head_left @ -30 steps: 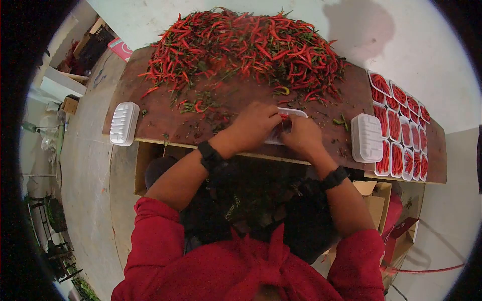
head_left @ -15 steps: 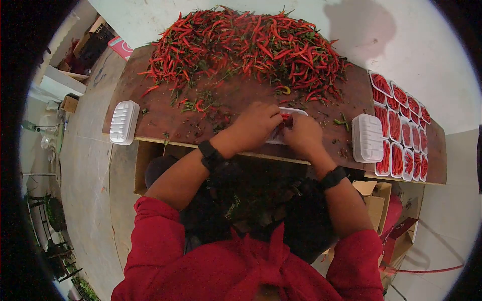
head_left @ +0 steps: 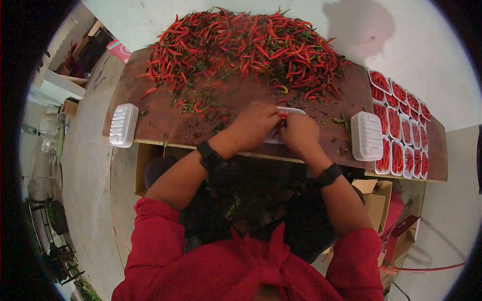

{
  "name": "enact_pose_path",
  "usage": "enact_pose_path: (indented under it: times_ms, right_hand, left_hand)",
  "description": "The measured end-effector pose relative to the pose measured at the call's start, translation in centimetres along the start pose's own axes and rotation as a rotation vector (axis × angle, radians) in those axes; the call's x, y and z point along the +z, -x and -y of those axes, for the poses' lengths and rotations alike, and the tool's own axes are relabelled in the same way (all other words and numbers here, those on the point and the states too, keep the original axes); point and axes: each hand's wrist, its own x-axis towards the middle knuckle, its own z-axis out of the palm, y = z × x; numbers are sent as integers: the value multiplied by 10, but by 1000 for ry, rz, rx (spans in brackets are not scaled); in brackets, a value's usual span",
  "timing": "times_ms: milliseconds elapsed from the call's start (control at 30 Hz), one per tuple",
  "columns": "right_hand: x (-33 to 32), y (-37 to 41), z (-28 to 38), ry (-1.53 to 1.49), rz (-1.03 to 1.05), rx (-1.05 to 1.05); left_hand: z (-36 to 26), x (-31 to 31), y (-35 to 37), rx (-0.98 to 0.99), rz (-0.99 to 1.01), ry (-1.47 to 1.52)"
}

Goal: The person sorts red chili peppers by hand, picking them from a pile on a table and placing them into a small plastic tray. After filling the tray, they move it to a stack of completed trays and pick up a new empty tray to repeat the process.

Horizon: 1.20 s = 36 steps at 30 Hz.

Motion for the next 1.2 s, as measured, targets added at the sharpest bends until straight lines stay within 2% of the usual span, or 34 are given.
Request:
enact_pose_path:
  times_ms: [33,133,400,600,667,767,833,967,1033,1200]
  right_hand:
    - [2,-1,0,-37,-14,24]
    - [-3,3,3,-75,-33,46]
    - [-3,3,4,-60,-48,5]
    - [-9,4,-14,64,-133,-32]
    - [-7,0,-18,122,-93,82]
    - [-10,0,-20,79,-110,84]
    - [-4,-5,-23,52,-104,68]
    - [0,-6,-21,-1,-66,32]
    - [0,-6,-18,-6,-93,17]
    - [0,-2,-13,-16,-141,-26]
  left_hand:
    - [0,-1,0,-41,89,8]
    - [3,2,-1,-11,36,58]
    - [1,1,1,-5,56,5]
    - [-1,-5,1,7,62,3]
    - [-1,-4,1,5,70,6]
    - [2,-3,1,10,66,-2]
    - [5,-5,-3,-43,-14,135]
    - [7,-13,-2,-41,-65,85]
    - [10,-8,0,10,-168,29]
    - [5,-4,0,-15,-141,31]
